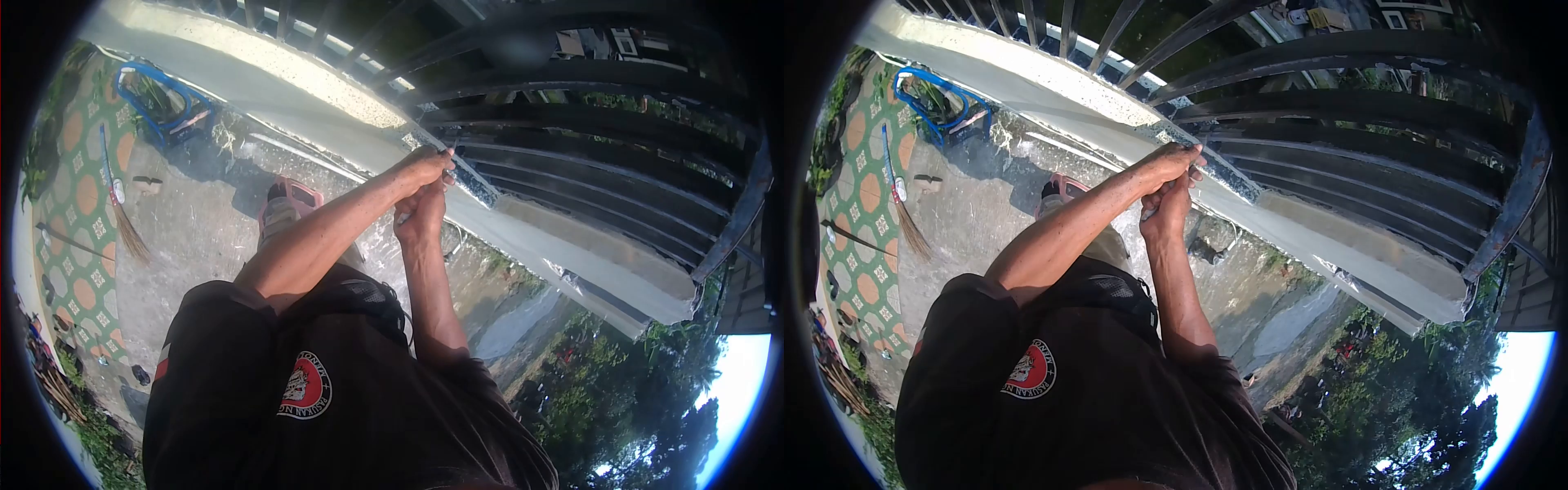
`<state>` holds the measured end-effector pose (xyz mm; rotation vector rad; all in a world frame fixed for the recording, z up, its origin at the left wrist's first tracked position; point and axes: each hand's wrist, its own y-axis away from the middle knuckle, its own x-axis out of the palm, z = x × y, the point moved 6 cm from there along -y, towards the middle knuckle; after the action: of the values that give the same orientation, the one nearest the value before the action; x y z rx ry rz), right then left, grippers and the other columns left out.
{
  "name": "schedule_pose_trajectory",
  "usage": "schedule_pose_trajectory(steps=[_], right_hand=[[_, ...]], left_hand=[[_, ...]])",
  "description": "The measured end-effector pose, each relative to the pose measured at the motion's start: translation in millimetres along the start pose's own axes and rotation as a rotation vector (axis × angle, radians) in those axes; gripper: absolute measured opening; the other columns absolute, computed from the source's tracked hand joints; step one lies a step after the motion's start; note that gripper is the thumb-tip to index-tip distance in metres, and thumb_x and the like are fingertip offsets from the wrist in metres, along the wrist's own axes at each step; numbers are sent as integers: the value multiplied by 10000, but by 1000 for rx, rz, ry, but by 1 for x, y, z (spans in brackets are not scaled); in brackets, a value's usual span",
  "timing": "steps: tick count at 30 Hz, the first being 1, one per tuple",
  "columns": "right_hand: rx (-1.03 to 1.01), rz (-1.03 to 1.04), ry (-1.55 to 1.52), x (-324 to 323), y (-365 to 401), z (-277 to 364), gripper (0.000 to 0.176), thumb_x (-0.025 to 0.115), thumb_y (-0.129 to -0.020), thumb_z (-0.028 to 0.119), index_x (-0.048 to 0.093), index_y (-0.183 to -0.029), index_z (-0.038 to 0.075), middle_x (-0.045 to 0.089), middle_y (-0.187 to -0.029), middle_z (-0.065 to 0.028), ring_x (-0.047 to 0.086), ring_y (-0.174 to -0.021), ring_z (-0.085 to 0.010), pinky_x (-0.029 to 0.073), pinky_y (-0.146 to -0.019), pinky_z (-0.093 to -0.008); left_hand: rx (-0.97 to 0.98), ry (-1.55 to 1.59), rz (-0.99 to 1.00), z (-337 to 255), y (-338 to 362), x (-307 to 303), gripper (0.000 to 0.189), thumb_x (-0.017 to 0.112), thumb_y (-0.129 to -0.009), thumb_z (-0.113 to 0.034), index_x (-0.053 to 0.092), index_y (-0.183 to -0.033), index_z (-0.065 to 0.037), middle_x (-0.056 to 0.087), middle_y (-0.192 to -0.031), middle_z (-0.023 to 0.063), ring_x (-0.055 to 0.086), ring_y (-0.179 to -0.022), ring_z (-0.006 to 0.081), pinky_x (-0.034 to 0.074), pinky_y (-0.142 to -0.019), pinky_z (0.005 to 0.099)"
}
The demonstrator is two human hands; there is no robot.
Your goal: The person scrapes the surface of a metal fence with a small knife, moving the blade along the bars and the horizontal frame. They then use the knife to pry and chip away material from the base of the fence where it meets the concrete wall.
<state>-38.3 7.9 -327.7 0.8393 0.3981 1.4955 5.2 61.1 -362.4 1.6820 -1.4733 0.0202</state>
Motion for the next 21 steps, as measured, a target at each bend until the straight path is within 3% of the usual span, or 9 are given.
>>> schedule_pose_trajectory(steps=[1,7,10,13,19,21], right_hand=[[-18,-36,15,-5,7,1,263,498,-990,427,481,-867,195,445,-634,83,353,-482,-25,261,-429,-199],[-17,-25,40,-1,-9,1,253,456,-1005,441,514,-894,222,486,-675,111,384,-478,10,276,-396,-169],[-47,-49,78,0,26,21,286,440,-1009,449,519,-885,204,498,-668,106,370,-467,11,267,-387,-166],[-47,-17,14,-3,41,30,265,442,-1011,437,523,-903,209,490,-657,115,363,-451,11,253,-371,-156],[-42,15,-54,7,1,14,218,469,-1006,413,517,-909,224,492,-679,117,387,-482,22,268,-384,-151],[-20,53,-58,10,11,20,204,472,-1006,405,521,-922,225,499,-693,113,394,-494,25,277,-390,-148]], left_hand=[[76,-5,20,1,1,4,502,394,-1010,-501,624,-1146,-76,664,-812,23,609,-681,120,503,-563,348],[-35,-14,-6,-3,-5,-2,534,407,-1006,-504,609,-1166,-37,659,-780,23,610,-670,128,505,-551,337],[156,-60,33,-30,26,22,542,413,-1006,-497,614,-1178,-25,657,-773,36,615,-676,144,502,-612,323],[181,-26,23,-33,37,34,561,424,-997,-514,616,-1174,-18,655,-767,43,611,-667,148,499,-634,325],[60,-143,-14,-31,5,10,528,415,-993,-534,619,-1136,-68,658,-792,32,617,-692,142,491,-596,338],[108,-101,-4,-34,10,16,532,414,-994,-534,614,-1135,-62,659,-780,34,619,-680,142,490,-588,329]])
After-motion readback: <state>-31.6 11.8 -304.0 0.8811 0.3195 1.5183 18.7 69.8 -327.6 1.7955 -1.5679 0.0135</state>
